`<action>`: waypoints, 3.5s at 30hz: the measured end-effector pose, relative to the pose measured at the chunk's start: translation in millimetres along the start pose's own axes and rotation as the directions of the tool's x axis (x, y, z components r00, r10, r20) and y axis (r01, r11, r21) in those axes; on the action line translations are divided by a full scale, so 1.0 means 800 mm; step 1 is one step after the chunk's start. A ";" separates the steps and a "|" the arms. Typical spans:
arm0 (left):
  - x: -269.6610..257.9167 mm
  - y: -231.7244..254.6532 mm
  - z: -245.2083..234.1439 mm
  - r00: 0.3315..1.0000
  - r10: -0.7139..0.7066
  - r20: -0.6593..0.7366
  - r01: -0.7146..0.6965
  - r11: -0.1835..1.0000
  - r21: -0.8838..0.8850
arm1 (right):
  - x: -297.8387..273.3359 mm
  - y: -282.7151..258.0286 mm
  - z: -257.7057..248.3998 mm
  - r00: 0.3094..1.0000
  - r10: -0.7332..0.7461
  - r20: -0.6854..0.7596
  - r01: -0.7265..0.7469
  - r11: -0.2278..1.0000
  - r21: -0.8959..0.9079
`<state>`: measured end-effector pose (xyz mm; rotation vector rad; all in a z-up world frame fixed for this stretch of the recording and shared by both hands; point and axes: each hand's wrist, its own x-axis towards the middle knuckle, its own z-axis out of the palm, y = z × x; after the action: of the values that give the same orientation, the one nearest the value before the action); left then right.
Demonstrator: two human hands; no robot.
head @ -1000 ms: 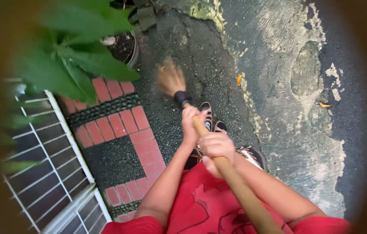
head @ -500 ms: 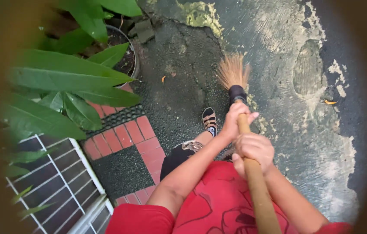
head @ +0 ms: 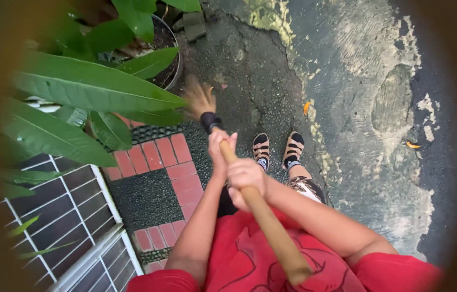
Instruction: The recorder is sweeping leaves and dirt from an outdoor paved entryway using a broom.
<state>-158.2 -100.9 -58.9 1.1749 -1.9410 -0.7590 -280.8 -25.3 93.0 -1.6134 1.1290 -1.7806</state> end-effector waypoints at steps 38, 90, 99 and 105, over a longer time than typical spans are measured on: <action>-0.011 0.208 0.210 0.871 0.186 0.455 0.074 0.866 -0.494 | -0.001 -0.106 -0.203 0.925 0.195 -0.327 -0.293 0.913 -0.285; -0.204 0.365 0.322 0.902 0.103 0.419 0.160 0.821 -0.548 | -0.143 -0.216 -0.371 0.954 0.265 -0.136 -0.293 0.919 -0.264; -0.246 0.375 0.315 0.949 -0.085 0.302 0.155 0.964 -0.217 | -0.206 -0.211 -0.458 0.975 0.224 0.012 -0.224 0.970 0.097; -0.339 0.364 0.435 0.943 -0.172 0.283 0.294 0.831 -0.473 | -0.271 -0.196 -0.509 0.973 0.231 0.006 -0.226 0.959 -0.172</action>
<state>-496.8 302.7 -102.4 1.0286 -1.6233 -1.4987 -606.4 336.6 113.0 -1.5241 1.4265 -1.5462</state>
